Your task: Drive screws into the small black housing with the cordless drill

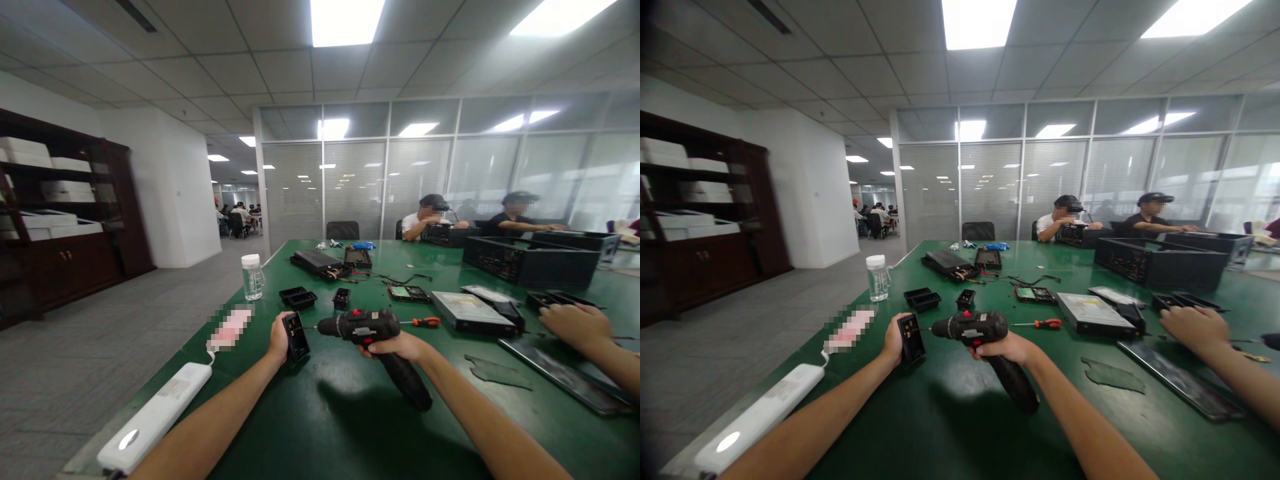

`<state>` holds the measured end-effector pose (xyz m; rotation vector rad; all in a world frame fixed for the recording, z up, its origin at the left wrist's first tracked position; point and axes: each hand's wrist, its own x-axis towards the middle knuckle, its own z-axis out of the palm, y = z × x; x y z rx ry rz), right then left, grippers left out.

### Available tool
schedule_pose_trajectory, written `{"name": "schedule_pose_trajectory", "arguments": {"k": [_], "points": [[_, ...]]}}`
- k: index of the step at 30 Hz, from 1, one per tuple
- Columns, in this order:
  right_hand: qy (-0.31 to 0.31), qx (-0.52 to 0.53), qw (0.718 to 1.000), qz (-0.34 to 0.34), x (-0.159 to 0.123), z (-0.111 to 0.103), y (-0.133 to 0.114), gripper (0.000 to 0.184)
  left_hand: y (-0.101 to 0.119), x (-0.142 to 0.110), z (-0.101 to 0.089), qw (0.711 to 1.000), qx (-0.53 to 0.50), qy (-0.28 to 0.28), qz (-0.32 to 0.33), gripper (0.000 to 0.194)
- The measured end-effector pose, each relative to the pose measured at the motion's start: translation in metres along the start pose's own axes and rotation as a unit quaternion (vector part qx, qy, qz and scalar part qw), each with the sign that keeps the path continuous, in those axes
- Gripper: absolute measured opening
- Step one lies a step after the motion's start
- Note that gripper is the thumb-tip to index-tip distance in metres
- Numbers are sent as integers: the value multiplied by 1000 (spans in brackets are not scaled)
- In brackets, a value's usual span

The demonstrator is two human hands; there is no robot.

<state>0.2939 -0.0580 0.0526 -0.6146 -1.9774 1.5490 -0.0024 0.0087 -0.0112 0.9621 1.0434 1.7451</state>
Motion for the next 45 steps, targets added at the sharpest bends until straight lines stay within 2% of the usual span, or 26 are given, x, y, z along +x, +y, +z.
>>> {"name": "schedule_pose_trajectory", "arguments": {"k": [13,34,45], "points": [[11,-7,1000,7,0,3,-5,31,2,-2,1,1000,3,7,-1,37],[-7,-7,1000,-13,1,0,-1,28,1,0,1,1000,11,3,6,37],[6,-3,1000,9,0,1,-2,31,3,-2,1,1000,6,1,2,35]]}}
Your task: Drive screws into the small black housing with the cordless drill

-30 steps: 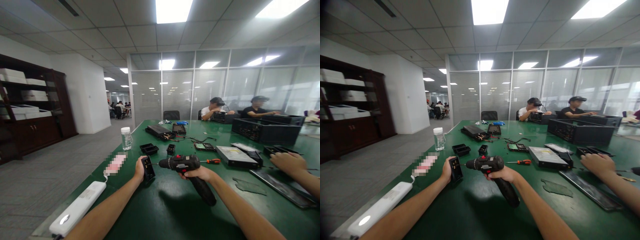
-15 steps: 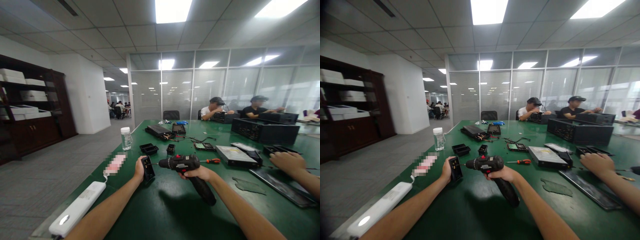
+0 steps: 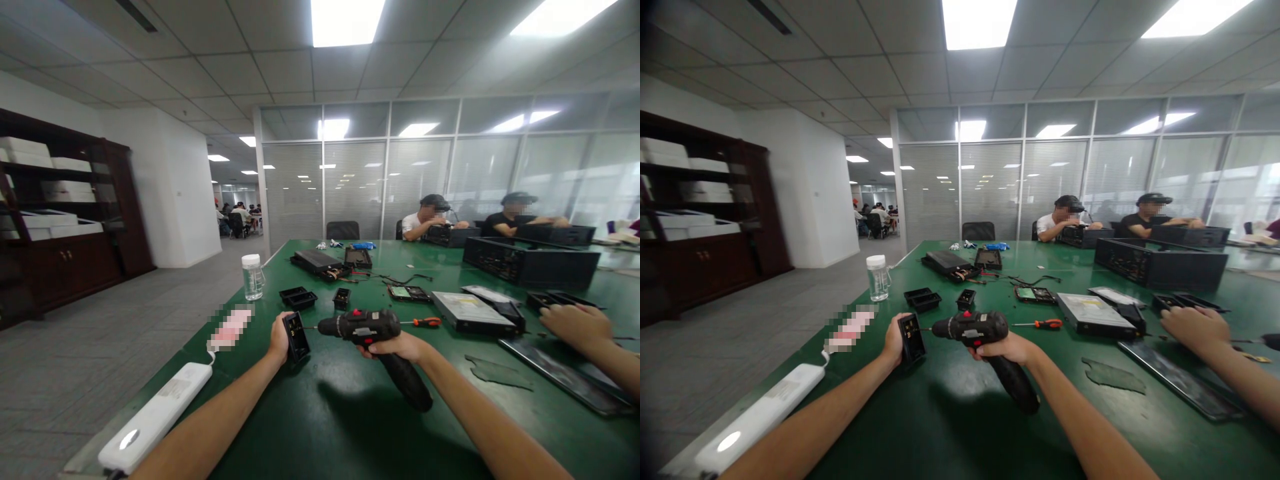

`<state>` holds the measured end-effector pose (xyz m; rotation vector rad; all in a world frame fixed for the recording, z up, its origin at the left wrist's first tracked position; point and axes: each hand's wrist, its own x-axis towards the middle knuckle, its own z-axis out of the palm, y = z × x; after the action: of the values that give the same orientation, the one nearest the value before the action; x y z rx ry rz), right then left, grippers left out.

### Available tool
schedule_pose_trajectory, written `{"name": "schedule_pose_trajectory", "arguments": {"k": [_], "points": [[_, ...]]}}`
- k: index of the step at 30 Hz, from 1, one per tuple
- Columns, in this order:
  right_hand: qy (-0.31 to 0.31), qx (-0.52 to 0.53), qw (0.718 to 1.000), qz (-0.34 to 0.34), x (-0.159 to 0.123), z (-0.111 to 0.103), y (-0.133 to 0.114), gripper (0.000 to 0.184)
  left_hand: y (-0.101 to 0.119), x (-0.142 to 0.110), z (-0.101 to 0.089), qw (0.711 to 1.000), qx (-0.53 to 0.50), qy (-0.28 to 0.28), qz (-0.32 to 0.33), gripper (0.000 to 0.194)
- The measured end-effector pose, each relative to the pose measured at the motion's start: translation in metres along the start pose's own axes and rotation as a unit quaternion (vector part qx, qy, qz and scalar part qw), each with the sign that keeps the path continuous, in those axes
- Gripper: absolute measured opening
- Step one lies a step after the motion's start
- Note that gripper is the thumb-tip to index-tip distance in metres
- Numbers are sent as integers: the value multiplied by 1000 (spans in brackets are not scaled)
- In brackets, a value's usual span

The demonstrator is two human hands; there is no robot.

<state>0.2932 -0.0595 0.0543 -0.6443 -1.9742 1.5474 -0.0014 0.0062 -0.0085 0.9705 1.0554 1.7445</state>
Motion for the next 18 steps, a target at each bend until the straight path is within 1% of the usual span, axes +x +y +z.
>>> {"name": "schedule_pose_trajectory", "arguments": {"k": [6,10,14,18], "points": [[-9,-2,1000,-22,1,0,1,30,-1,0,1,1000,10,6,12,34],[-10,-8,1000,-20,2,0,1,31,-1,1,1,1000,4,6,-3,35],[1,0,1000,-11,2,0,2,31,-1,0,0,1000,8,14,3,34],[-9,-6,1000,-13,1,-1,1,30,1,-1,1,1000,3,13,6,36]]}}
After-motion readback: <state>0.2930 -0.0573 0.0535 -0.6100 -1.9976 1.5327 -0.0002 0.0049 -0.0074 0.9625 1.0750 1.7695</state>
